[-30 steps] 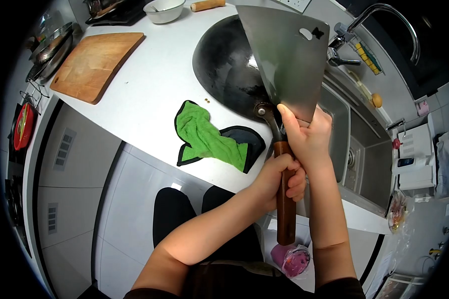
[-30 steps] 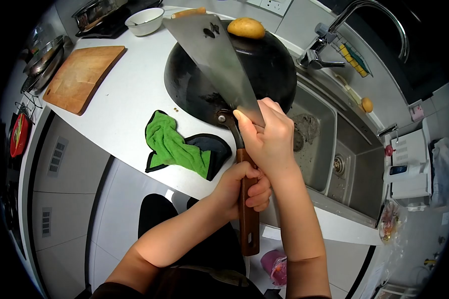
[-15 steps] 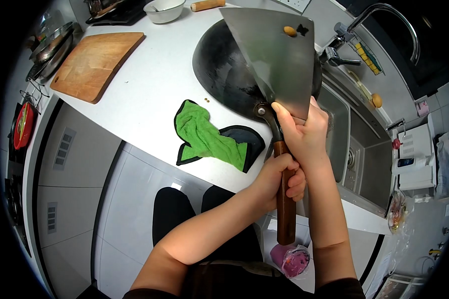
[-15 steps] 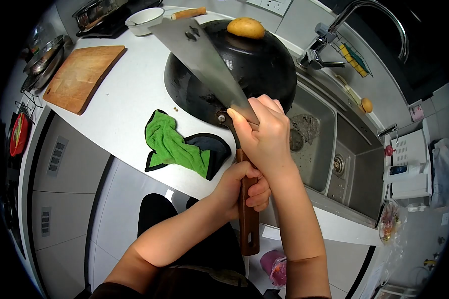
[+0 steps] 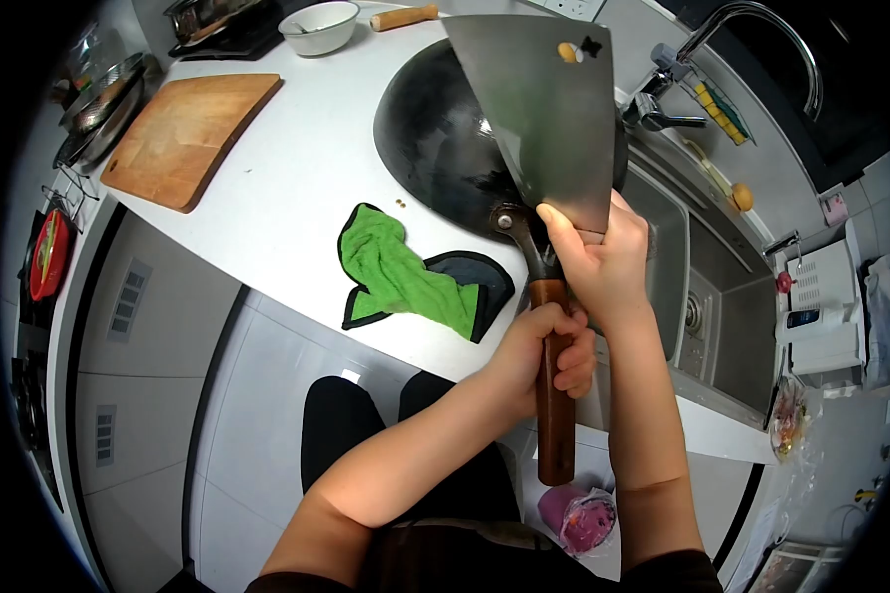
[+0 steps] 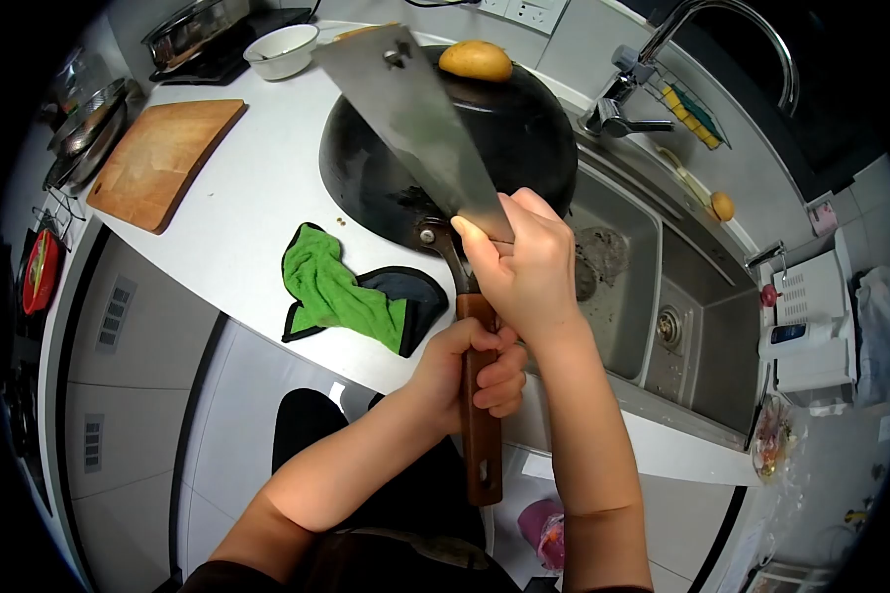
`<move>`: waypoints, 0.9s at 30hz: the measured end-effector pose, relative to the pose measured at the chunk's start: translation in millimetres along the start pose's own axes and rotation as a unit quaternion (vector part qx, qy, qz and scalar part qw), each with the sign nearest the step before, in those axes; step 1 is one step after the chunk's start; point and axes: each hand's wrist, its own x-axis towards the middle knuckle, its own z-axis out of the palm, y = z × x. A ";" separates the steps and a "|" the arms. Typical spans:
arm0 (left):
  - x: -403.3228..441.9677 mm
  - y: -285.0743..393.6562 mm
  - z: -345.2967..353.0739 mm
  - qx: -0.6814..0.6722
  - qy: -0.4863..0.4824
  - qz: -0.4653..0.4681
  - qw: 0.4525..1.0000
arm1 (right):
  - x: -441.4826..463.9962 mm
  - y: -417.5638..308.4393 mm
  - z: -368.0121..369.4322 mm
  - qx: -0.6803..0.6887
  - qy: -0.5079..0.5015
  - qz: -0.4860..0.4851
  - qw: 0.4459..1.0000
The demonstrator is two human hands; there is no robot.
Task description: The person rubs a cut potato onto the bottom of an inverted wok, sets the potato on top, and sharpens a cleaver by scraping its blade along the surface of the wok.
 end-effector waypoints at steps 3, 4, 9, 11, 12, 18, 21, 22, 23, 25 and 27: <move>-0.6 0.2 0.1 0.002 0.004 0.000 1.000 | 0.8 11.6 -3.1 -0.062 -0.018 -0.082 0.995; -0.6 0.4 -0.2 0.002 -0.001 0.000 1.000 | 0.7 11.3 -3.7 -0.062 -0.018 -0.082 0.995; 0.7 -1.0 -2.2 0.011 -0.007 0.010 1.000 | 2.2 9.4 3.4 -0.077 -0.016 -0.107 0.991; 2.0 -1.5 -4.4 0.018 -0.014 0.013 1.000 | 2.2 3.4 7.1 -0.101 -0.016 -0.111 0.988; 3.3 -2.1 -7.7 0.023 -0.031 0.015 0.999 | 2.8 1.3 8.1 -0.124 -0.016 -0.116 0.985; 3.3 -0.5 -6.8 -0.001 -0.036 0.006 0.999 | 1.7 5.2 3.7 -0.098 -0.011 -0.104 0.990; 1.7 0.6 -3.1 -0.003 -0.014 0.005 1.000 | 0.1 3.1 -8.3 -0.090 -0.026 -0.051 0.994; 1.6 0.4 -2.2 0.000 -0.004 0.005 1.000 | 1.4 5.6 -10.5 -0.098 -0.027 -0.078 0.992; 1.7 0.6 -1.9 0.001 -0.005 0.004 1.000 | 1.4 5.2 -11.8 -0.100 -0.025 -0.078 0.992; 0.9 0.7 -1.8 -0.010 -0.002 -0.004 1.000 | 1.0 2.0 -13.0 -0.081 -0.028 -0.083 0.993; 1.2 -0.7 -4.4 -0.011 -0.007 -0.003 1.000 | 0.7 3.8 -13.2 -0.078 -0.022 -0.108 0.991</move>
